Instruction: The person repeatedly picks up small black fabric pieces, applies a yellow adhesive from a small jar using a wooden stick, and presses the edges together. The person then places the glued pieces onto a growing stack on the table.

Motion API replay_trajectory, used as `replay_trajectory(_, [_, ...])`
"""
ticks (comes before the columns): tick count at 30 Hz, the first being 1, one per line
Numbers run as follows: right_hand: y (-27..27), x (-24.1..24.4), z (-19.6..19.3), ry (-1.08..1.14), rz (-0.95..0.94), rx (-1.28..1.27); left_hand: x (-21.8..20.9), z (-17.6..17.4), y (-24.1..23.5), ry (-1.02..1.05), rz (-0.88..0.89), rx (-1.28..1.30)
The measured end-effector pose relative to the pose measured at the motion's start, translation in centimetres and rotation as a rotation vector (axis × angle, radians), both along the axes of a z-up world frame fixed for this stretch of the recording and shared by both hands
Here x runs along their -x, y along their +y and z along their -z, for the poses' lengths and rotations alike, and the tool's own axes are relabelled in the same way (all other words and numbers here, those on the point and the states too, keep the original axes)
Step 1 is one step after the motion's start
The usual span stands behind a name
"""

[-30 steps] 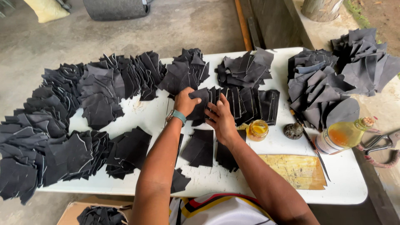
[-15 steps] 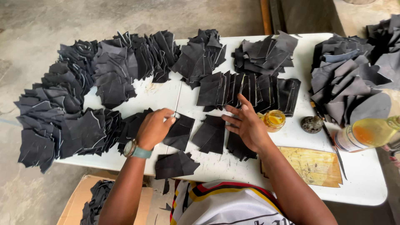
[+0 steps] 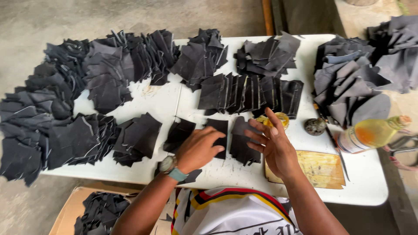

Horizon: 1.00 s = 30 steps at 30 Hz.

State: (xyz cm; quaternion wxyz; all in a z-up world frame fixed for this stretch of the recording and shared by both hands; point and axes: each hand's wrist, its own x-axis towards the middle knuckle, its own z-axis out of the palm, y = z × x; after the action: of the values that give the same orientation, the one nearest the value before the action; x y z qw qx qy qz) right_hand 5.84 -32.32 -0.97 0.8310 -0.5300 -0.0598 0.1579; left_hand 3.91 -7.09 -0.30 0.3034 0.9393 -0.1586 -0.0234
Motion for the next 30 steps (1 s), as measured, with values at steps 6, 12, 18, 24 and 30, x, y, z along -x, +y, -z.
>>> replay_trajectory(6, [-3.2,3.0,2.1,0.001,0.063,0.037,-5.3,1.0,-6.3,0.032,0.020,-0.154])
replay_trajectory(12, [-2.9,3.4,2.5,0.129,0.006,0.110,-7.0,2.5,-8.1,0.102,-0.059,-0.264])
replay_trajectory(18, [-2.6,3.3,2.0,0.134,-0.002,0.160,-7.6,2.0,-8.0,0.146,-0.030,-0.156])
replay_trajectory(24, [-2.4,3.4,1.7,0.119,0.013,0.184,-8.1,0.5,-8.8,0.228,0.055,-0.379])
replay_trajectory(30, [-2.6,3.7,1.1,0.125,0.029,0.222,-8.8,3.1,-8.0,0.065,0.022,-0.143])
